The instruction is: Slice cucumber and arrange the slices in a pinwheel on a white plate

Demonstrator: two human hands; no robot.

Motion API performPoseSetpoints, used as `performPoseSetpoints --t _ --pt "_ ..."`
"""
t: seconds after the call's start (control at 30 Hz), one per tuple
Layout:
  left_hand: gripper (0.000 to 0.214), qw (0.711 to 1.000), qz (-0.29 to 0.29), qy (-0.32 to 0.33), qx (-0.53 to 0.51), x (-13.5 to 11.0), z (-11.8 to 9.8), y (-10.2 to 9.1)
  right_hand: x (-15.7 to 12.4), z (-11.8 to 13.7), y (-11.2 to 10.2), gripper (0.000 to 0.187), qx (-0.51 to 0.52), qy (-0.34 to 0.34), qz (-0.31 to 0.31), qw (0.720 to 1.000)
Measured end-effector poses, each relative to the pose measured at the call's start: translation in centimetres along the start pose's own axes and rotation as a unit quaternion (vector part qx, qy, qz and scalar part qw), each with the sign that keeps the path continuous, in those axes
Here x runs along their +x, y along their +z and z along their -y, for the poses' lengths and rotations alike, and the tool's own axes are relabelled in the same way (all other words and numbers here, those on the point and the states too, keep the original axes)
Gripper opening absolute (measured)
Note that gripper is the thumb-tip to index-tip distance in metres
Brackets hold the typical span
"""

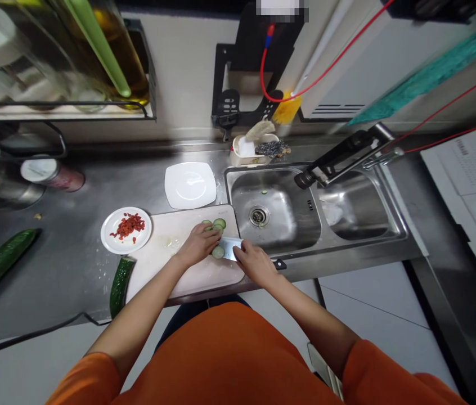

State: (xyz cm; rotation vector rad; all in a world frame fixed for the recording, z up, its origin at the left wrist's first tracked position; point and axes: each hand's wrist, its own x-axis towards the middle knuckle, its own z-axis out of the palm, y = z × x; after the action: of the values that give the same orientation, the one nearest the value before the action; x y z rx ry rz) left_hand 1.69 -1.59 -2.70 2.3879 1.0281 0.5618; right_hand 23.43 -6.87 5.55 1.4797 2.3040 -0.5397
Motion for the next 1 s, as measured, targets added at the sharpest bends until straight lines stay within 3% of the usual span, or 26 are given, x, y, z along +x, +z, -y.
performPoseSetpoints --t 0.13,0.3,0.5,0.77,1.0 --pt "0.029 0.998 -0.035 -0.041 0.013 0.0 -0.8 -0.9 -0.4 -0.2 -0.3 0.023 -0.006 0.02 -0.006 1.0" --pt "0.027 1.0 0.003 0.003 -0.026 -1.2 -2.3 -1.2 0.0 -0.4 -0.3 0.023 -0.01 0.009 -0.02 1.0" --pt "0.027 0.999 0.0 -0.021 -0.027 -1.6 -1.0 -0.7 -0.1 -0.7 -0.4 0.022 -0.025 0.004 -0.02 0.999" --pt "0.025 0.993 -0.004 -0.12 0.001 -1.0 1.4 -0.2 -1.7 -0.7 -1.3 0.018 0.004 0.016 0.013 1.0" --pt "0.033 0.967 -0.011 -0.25 0.039 -1.7 1.3 0.5 -4.9 -0.8 -0.8 0.016 0.107 0.014 0.076 0.991"
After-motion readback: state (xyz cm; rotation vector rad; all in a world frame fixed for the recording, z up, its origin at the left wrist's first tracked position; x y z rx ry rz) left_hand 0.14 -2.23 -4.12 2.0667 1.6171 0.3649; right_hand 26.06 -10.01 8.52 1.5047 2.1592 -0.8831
